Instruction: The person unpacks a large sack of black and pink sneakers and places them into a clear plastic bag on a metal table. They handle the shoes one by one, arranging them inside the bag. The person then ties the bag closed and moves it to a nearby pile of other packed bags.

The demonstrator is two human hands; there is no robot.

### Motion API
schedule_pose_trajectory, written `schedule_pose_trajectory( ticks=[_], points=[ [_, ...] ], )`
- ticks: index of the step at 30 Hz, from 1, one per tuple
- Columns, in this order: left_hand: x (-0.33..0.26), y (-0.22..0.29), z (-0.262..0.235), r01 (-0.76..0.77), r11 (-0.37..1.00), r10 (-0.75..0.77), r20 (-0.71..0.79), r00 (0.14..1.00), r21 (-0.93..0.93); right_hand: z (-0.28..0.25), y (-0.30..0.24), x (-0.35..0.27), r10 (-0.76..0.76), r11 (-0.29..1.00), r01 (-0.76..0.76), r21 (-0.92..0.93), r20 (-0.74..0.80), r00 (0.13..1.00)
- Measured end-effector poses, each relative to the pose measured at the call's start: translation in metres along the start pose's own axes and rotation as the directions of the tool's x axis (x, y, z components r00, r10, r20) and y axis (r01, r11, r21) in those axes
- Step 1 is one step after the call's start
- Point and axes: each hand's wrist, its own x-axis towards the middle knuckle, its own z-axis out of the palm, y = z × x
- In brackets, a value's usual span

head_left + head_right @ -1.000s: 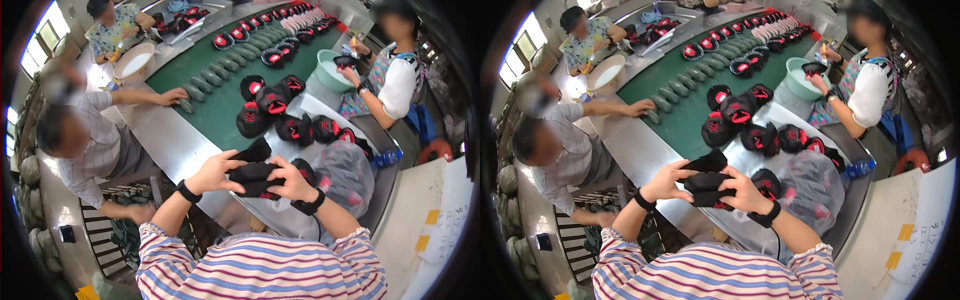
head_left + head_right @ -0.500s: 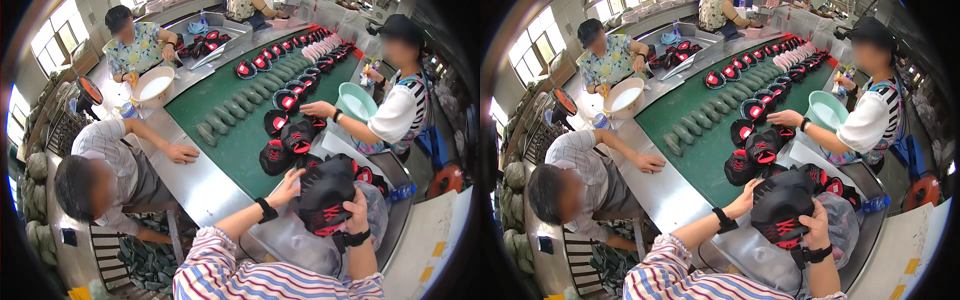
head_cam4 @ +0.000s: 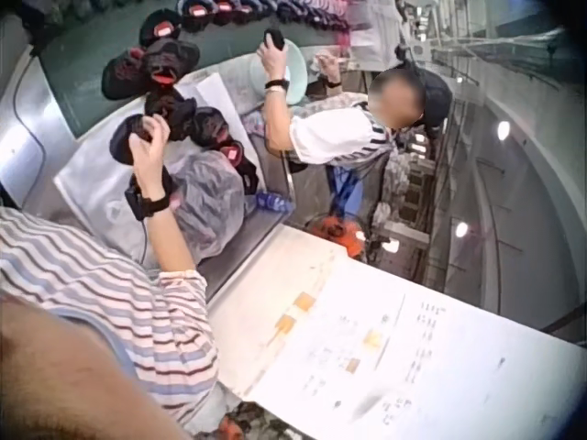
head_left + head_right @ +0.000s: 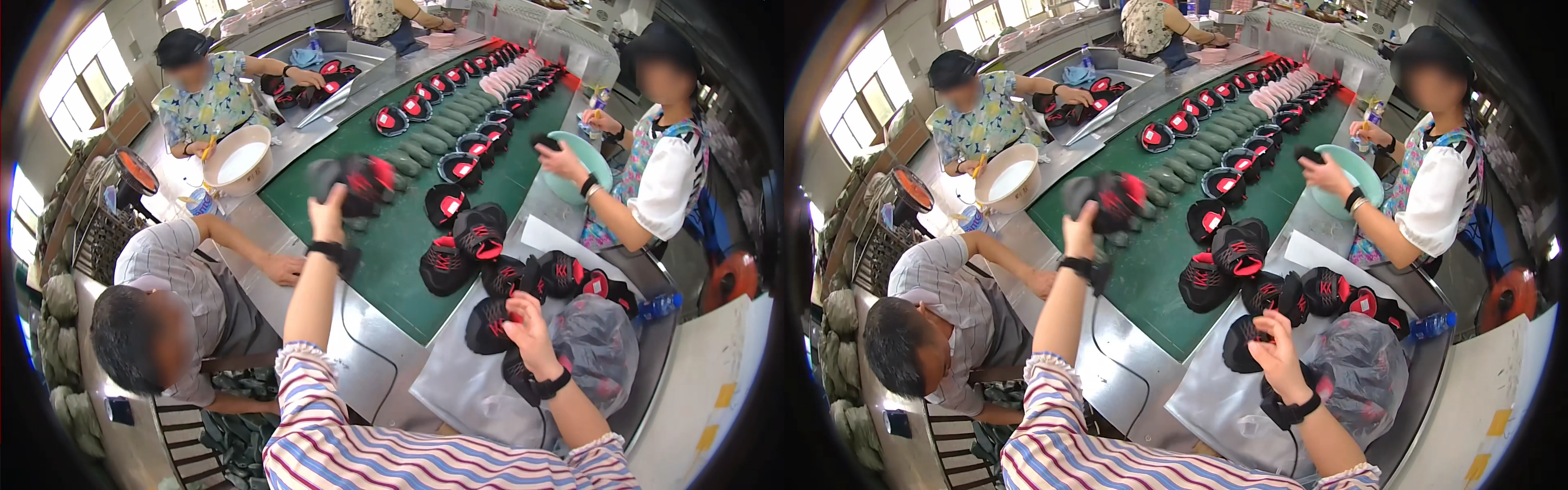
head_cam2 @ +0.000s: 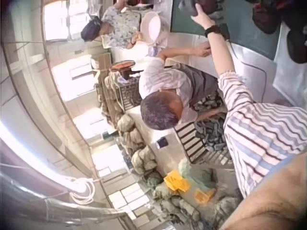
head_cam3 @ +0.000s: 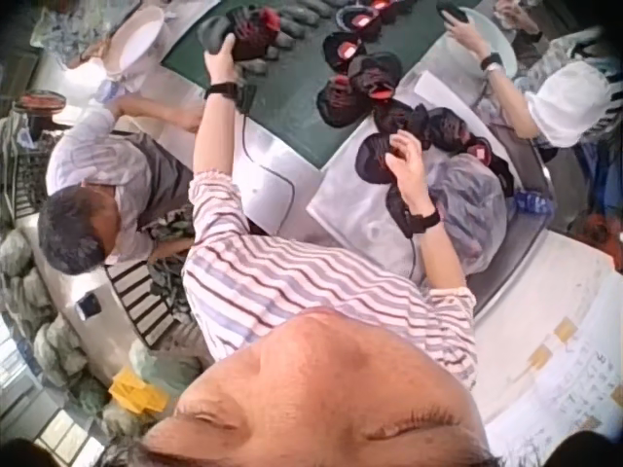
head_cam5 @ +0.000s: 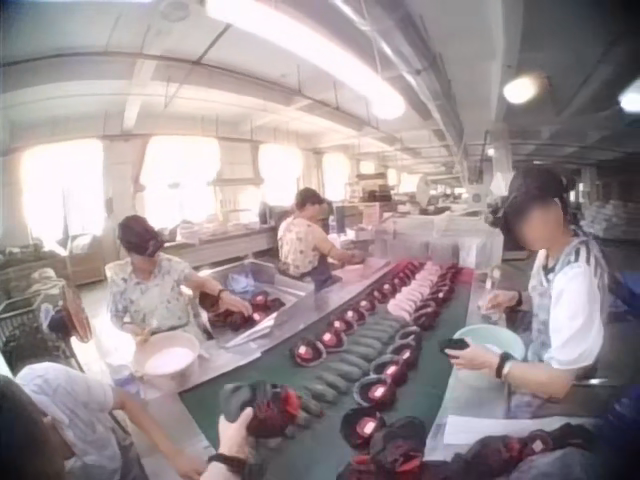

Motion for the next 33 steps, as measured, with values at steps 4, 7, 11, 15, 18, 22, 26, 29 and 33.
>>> schedule_pose_trajectory(
  ticks=[4, 7, 11, 15, 18, 22, 26, 29, 33],
  points=[
    [0.06, -0.014, -0.045, 0.438, 0.885, -0.363, -0.357, 0.861, 0.155, -0.047, 0.012, -0.059, 0.196, 0.979, -0.199, -0.049, -0.063, 0.979],
    [0.029, -0.039, -0.042, 0.298, 0.886, -0.382, 0.194, 0.904, 0.356, -0.121, 0.037, -0.112, 0.2, 0.881, -0.207, -0.425, -0.062, 0.978],
    [-0.126, -0.04, 0.056, -0.09, 0.824, -0.452, 0.745, 0.49, 0.559, -0.17, 0.005, -0.175, -0.004, 0.074, -0.351, -0.934, -0.352, 0.936],
    [-0.308, -0.063, 0.092, -0.527, 0.8, -0.406, 0.905, -0.127, 0.285, -0.247, 0.058, -0.219, 0.154, 0.364, -0.615, -0.699, -0.606, 0.78],
    [-0.408, -0.084, 0.11, -0.793, 0.604, -0.357, 0.916, -0.185, 0.075, -0.264, 0.092, -0.233, 0.174, 0.629, -0.607, -0.485, -0.673, 0.718],
    [-0.461, -0.121, 0.135, -0.89, 0.454, -0.174, 0.984, -0.041, 0.043, -0.28, 0.035, -0.239, 0.199, 0.516, -0.601, -0.61, -0.597, 0.777],
    [-0.44, -0.123, 0.164, -0.818, 0.575, -0.345, 0.904, -0.252, -0.009, -0.283, -0.033, -0.249, 0.199, 0.69, -0.534, -0.488, -0.582, 0.788],
    [-0.431, -0.071, 0.177, -0.487, 0.817, -0.355, 0.935, -0.001, 0.309, -0.298, -0.038, -0.27, -0.12, 0.744, -0.381, -0.549, -0.671, 0.732],
    [-0.425, -0.03, 0.182, 0.257, 0.875, -0.414, 0.909, -0.044, 0.41, -0.323, -0.057, -0.287, -0.164, 0.906, -0.265, -0.329, -0.853, 0.495]
  ],
)
